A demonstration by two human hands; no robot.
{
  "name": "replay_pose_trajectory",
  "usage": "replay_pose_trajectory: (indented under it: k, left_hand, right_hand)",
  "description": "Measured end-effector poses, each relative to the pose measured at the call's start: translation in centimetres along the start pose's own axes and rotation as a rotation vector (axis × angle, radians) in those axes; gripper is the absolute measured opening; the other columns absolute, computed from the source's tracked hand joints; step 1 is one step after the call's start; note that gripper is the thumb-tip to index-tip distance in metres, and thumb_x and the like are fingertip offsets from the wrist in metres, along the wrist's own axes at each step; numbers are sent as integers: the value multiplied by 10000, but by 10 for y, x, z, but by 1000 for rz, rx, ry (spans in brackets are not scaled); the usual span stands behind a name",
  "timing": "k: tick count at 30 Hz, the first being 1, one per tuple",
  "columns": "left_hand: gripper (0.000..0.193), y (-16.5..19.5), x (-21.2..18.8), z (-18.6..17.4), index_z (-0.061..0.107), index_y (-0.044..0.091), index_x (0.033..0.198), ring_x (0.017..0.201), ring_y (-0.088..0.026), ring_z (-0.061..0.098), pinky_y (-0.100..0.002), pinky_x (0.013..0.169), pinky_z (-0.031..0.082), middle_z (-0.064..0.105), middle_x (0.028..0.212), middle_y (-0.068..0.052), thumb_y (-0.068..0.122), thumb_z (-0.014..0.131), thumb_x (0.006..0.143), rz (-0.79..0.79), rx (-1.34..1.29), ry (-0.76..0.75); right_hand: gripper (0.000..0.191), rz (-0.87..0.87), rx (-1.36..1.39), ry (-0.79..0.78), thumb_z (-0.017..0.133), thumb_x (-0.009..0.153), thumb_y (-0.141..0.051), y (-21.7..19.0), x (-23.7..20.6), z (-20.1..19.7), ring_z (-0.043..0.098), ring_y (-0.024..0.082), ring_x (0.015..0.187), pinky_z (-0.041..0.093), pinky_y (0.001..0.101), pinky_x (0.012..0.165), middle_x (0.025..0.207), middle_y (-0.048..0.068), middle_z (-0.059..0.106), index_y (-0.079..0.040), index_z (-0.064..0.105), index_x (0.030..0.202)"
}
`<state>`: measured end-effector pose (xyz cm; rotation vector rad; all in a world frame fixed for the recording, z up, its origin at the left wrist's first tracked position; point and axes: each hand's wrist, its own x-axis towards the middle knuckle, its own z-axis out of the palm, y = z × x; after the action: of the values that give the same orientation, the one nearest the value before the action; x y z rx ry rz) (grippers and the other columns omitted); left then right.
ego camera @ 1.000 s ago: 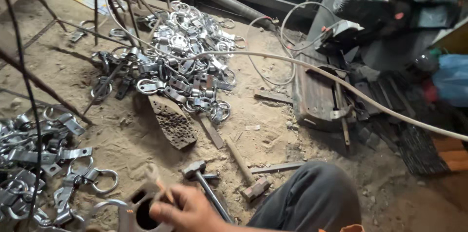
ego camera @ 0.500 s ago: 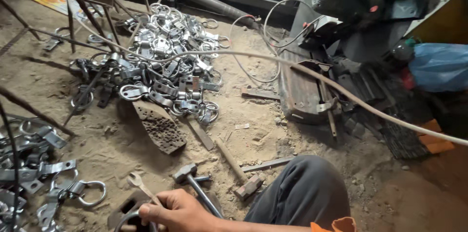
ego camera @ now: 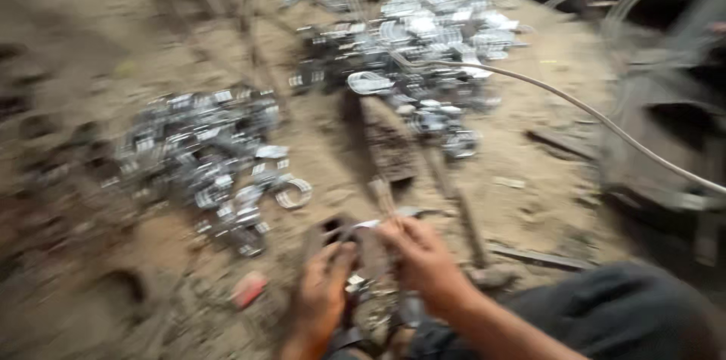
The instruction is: The person assembles metal hardware components by hand, using a wrench to tighten nuts and a hammer to secure parts. They repeatedly pick up components, tighten them, and place the finished pieces into a pile.
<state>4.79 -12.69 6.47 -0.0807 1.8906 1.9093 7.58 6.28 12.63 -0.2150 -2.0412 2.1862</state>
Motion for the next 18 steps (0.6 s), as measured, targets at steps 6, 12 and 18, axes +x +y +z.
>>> replay_pose_trajectory:
  k: [6, 12, 18]
  left_hand:
    - [297, 66, -25, 10, 707, 37, 1040, 689, -82, 487, -253, 596, 397, 596, 770, 9, 320, 618, 1020, 38, 16, -53]
    - [249, 68, -12, 1, 689, 111, 1036, 553, -73, 544, -242, 494, 434, 621, 683, 26, 319, 564, 981, 10, -298, 196]
    - [298, 58, -3, -14, 595, 21, 1070, 561, -84, 555, -260, 494, 475, 563, 734, -2, 318, 616, 1085, 79, -630, 288]
  right_hand:
    - [242, 519, 406, -7, 599, 1028, -294, 2, 1, 1, 342, 56, 439, 252, 228, 375, 626, -35, 479, -72, 646, 944]
    - [338, 305, 119, -19, 501, 1034, -299, 1, 1, -2, 410, 85, 448, 302, 256, 396, 582, -18, 525, -49, 655, 865]
    - [309, 106, -421, -432, 646, 983, -294, 2, -10, 6, 393, 53, 572, 330, 280, 470, 602, -31, 454, -25, 680, 835]
